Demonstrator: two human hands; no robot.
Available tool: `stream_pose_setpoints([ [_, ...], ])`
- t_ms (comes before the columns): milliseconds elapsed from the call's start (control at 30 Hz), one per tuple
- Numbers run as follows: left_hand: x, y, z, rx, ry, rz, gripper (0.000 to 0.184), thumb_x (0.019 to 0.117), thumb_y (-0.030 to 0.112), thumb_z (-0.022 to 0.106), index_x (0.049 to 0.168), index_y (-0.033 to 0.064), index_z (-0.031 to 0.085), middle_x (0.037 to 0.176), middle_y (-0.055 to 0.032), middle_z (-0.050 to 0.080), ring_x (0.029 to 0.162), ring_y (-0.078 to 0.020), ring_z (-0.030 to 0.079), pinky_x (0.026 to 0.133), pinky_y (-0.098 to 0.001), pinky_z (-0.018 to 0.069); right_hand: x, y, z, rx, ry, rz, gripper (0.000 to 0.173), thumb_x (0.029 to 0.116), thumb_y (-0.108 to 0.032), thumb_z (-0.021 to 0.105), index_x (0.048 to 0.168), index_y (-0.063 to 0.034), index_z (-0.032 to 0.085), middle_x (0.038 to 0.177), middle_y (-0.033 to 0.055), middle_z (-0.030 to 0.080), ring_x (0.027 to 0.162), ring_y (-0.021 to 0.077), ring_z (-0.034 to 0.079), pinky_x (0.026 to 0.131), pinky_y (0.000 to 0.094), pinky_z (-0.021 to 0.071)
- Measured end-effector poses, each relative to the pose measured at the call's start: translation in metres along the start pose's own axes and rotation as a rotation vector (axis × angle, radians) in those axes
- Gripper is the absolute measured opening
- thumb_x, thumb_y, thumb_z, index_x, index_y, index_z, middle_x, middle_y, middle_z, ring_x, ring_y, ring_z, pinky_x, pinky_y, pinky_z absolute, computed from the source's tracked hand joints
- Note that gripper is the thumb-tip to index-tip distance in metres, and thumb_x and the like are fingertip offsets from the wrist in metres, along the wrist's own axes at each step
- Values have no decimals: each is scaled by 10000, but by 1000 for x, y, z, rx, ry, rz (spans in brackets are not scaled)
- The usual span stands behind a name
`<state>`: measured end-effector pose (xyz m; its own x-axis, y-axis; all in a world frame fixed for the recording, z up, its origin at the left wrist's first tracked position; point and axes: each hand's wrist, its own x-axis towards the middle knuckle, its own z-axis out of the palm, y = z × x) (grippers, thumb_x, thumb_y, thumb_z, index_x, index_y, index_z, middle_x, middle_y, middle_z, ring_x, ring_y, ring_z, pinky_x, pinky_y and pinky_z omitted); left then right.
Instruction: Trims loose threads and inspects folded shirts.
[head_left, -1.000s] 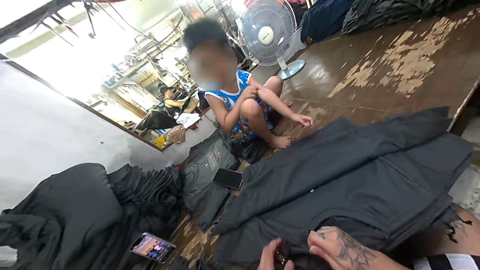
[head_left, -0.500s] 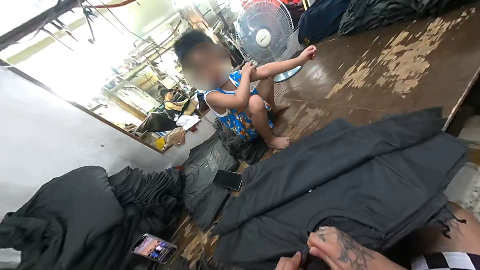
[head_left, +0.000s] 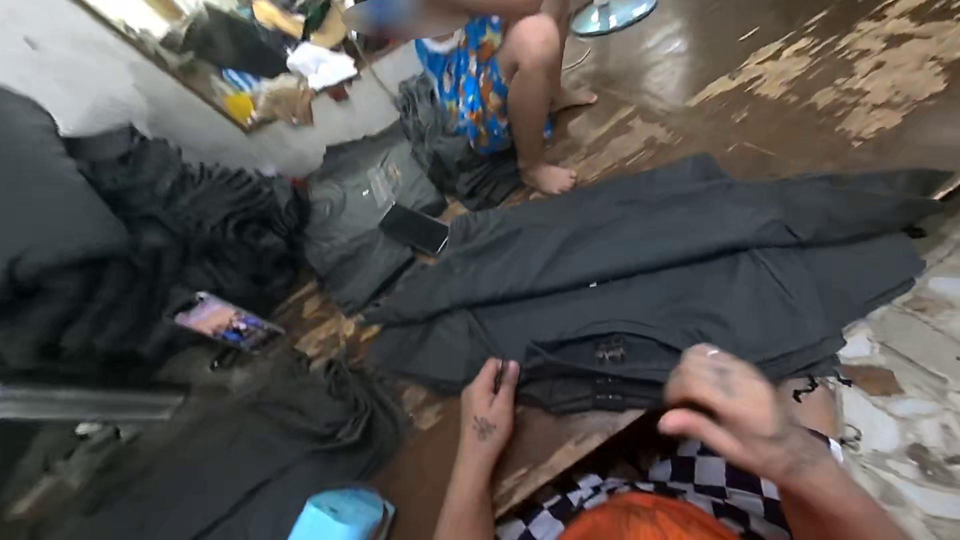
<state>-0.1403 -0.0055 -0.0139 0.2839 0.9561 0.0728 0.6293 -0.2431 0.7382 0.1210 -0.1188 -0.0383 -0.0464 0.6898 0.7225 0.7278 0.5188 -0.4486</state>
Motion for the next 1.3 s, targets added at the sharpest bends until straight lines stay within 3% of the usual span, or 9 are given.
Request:
stream_pose_setpoints([
  [200,3,-4,-3,-27,-30,-46,290,1053,220,499,914,7,638,702,-18,551,647,-93,526,640,-311,448,-31,61,-50,-375,-198,256,701,998,-622,441,1101,12,722,1115,278,695,1073,491,654,947,663,463],
  [400,3,-4,-3,-11,-40,-37,297,1053,235,497,923,14,647,709,-17,561,654,-93,533,648,-313,454,20,-3,-9,-154,-137,92,357,1033,-423,547,1165,-138,715,1167,172,704,1100,340,671,960,496,525],
  [500,3,-5,-2,-5,-35,-28,294,1053,237,499,923,21,649,709,-7,565,656,-88,542,646,-306,459,52,-25,51,-27,-196,-77,220,966,-194,650,1168,-204,736,1263,206,681,1136,391,672,957,563,528],
  [633,0,-6,-1,11,-25,-13,286,1049,230,505,921,16,645,703,-11,558,644,-94,533,635,-312,454,62,-8,98,-44,-79,-169,121,922,-75,634,929,-137,738,1194,193,718,1151,400,671,992,592,494],
  [833,-5,-8,0,0,30,31,267,1040,201,498,963,-6,647,730,-48,594,655,-126,566,630,-338,478,22,-25,17,215,-22,-229,514,1078,-525,383,772,-137,525,731,35,581,867,159,670,942,339,552],
  [933,-15,-10,1,-10,174,163,246,1029,117,502,1057,-44,686,868,-105,703,772,-123,671,719,-309,556,-4,7,-34,-165,-183,-15,581,1037,-618,405,992,-97,658,988,121,682,1091,256,657,1012,437,502],
  [1033,-20,-5,-7,41,298,308,247,1034,151,505,1043,-21,681,849,-75,688,741,-46,643,692,-201,536,-30,58,-65,-415,-225,189,356,960,-297,543,1051,-11,735,1124,236,706,1084,454,673,943,635,501],
  [1133,13,27,-35,217,234,347,246,1020,149,508,1066,-19,682,810,-121,685,663,-219,673,597,-415,569,-1,64,-90,-482,-131,131,233,933,-76,517,944,25,726,991,228,729,972,444,709,886,602,547],
  [1300,133,57,-39,556,33,123,399,1067,209,473,1438,106,576,1204,-240,694,1149,-443,651,972,-660,457,96,145,-79,-603,-86,303,207,954,7,587,1091,-2,742,1124,288,686,1130,502,630,972,666,467],
])
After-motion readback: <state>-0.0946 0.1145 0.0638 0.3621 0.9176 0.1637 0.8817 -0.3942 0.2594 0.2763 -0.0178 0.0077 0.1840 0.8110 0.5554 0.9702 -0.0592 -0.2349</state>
